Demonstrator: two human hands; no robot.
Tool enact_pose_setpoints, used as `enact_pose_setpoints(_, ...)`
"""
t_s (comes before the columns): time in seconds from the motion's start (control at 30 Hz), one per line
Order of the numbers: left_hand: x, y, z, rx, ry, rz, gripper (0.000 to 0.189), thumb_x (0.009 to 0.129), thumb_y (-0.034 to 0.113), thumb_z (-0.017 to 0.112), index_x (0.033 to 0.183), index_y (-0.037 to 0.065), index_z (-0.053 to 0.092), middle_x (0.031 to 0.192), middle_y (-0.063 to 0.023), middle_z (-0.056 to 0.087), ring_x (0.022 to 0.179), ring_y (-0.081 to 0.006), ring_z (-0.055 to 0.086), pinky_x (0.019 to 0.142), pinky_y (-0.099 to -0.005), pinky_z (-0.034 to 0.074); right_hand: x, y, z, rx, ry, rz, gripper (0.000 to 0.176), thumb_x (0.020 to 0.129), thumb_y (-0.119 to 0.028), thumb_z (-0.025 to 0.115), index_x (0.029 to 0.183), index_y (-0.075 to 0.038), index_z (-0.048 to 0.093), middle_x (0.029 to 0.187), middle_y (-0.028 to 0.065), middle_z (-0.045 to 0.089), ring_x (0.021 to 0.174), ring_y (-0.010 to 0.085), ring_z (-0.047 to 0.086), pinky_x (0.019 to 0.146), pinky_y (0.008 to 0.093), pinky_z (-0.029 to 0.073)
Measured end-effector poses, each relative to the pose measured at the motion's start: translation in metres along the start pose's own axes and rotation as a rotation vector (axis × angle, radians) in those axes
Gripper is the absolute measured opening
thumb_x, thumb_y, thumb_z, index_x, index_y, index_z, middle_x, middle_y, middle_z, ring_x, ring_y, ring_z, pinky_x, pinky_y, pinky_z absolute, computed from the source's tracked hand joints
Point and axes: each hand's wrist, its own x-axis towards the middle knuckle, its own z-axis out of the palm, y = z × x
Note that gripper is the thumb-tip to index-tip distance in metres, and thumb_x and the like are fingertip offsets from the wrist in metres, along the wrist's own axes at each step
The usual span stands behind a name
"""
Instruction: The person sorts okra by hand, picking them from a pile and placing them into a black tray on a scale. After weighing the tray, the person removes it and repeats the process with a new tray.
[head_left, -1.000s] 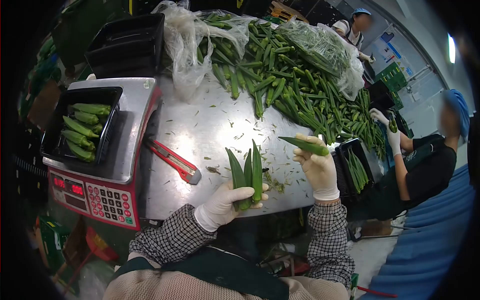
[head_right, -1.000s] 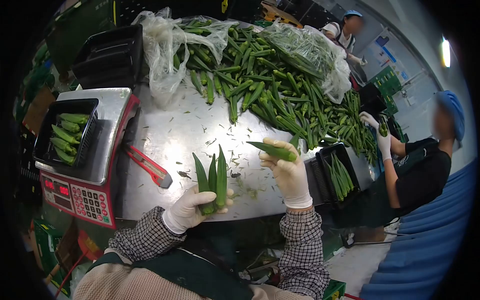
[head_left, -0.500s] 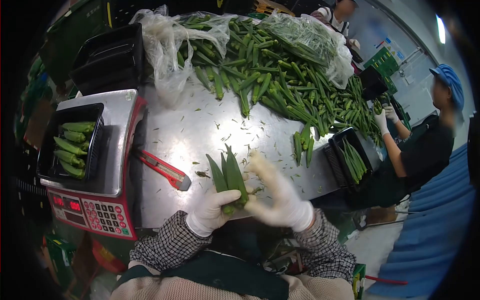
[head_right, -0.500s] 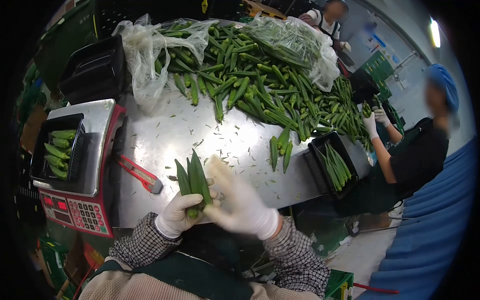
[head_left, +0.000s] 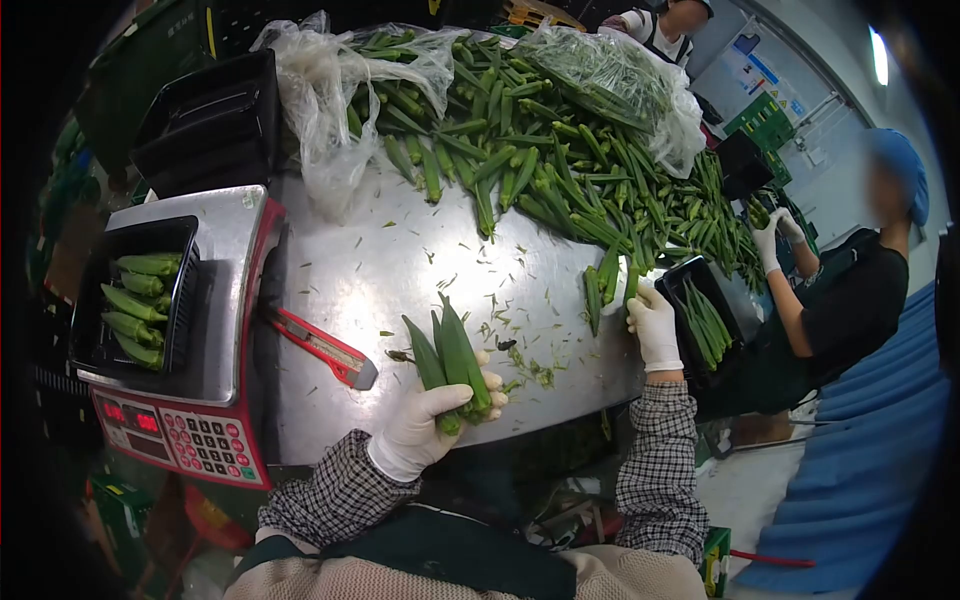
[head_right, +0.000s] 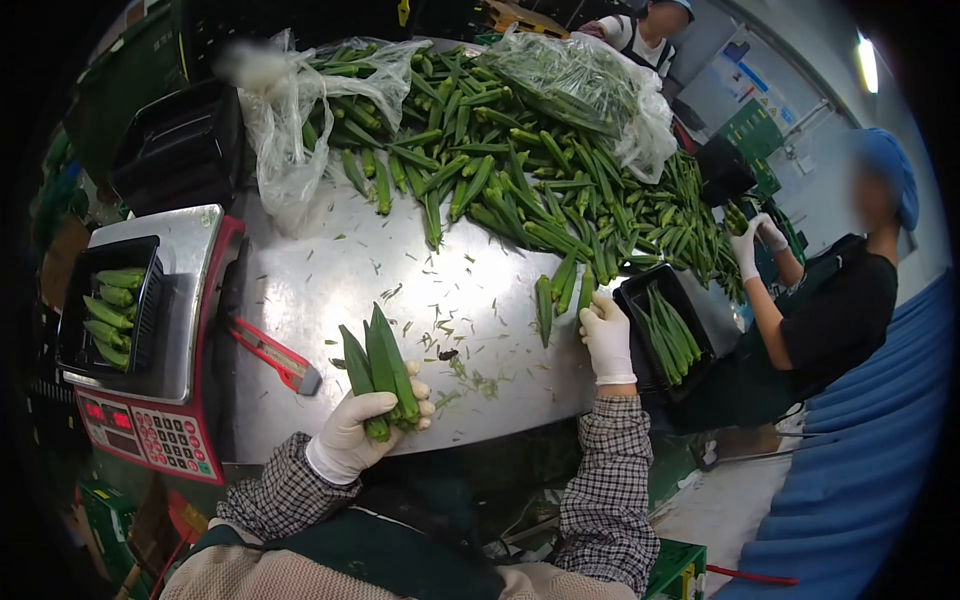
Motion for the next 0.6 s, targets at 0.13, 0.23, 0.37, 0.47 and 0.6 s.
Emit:
enact_pose_setpoints(0.13, -0.001, 0.000, 0.004, 0.015, 0.002, -0.043, 0.047, 0.080, 0.005, 0.054, 0.125, -0.003, 0.041, 0.106, -0.0167, 0.061, 0.094, -0.0298, 0.061, 0.084, -0.0426, 0.048, -0.015, -0.017, -0.004, 0.477, -0.242, -0.026, 0.029, 0.084, -0.002, 0.051, 0.112, 0.006, 0.053, 0.091, 0.0051, 0.059, 0.067, 0.0087, 0.051, 0.059, 0.0211, 0.043)
enact_pose_setpoints(0.23, -0.001, 0.000, 0.002, 0.021, -0.010, -0.050, 0.047, 0.081, 0.004, 0.053, 0.126, -0.003, 0.041, 0.106, -0.0171, 0.061, 0.095, -0.0303, 0.061, 0.085, -0.0421, 0.049, -0.027, -0.031, -0.002, 0.569, -0.307, -0.046, 0.024, 0.084, -0.002, 0.051, 0.107, 0.003, 0.057, 0.093, 0.0051, 0.060, 0.071, 0.0092, 0.053, 0.064, 0.0214, 0.044)
enact_pose_setpoints(0.37, -0.001, 0.002, 0.003, 0.073, -0.007, -0.095, 0.047, 0.084, 0.010, 0.056, 0.127, -0.002, 0.039, 0.108, -0.0171, 0.060, 0.097, -0.0295, 0.061, 0.084, -0.0404, 0.051, -0.060, -0.060, 0.029, 0.107, -0.294, -0.395, 0.023, 0.083, 0.007, 0.045, 0.098, -0.001, 0.060, 0.103, 0.0060, 0.058, 0.084, 0.0112, 0.055, 0.076, 0.0233, 0.045)
enact_pose_setpoints(0.47, 0.000, -0.001, 0.002, 0.065, -0.045, -0.128, 0.049, 0.085, 0.016, 0.059, 0.127, 0.000, 0.038, 0.110, -0.0164, 0.057, 0.099, -0.0284, 0.059, 0.084, -0.0389, 0.051, -0.097, -0.092, 0.064, -0.305, -0.339, -0.938, 0.032, 0.068, 0.014, 0.048, 0.090, -0.004, 0.062, 0.099, 0.0110, 0.058, 0.089, 0.0239, 0.058, 0.079, 0.0296, 0.046)
enact_pose_setpoints(0.6, -0.002, 0.000, 0.005, 0.061, -0.085, -0.146, 0.048, 0.084, 0.016, 0.061, 0.125, 0.002, 0.040, 0.114, -0.0136, 0.053, 0.099, -0.0259, 0.059, 0.085, -0.0380, 0.051, -0.122, -0.102, 0.104, -0.516, -0.451, -1.209, 0.033, 0.060, 0.000, 0.060, 0.092, -0.009, 0.062, 0.100, 0.0081, 0.060, 0.086, 0.0275, 0.058, 0.075, 0.0361, 0.046)
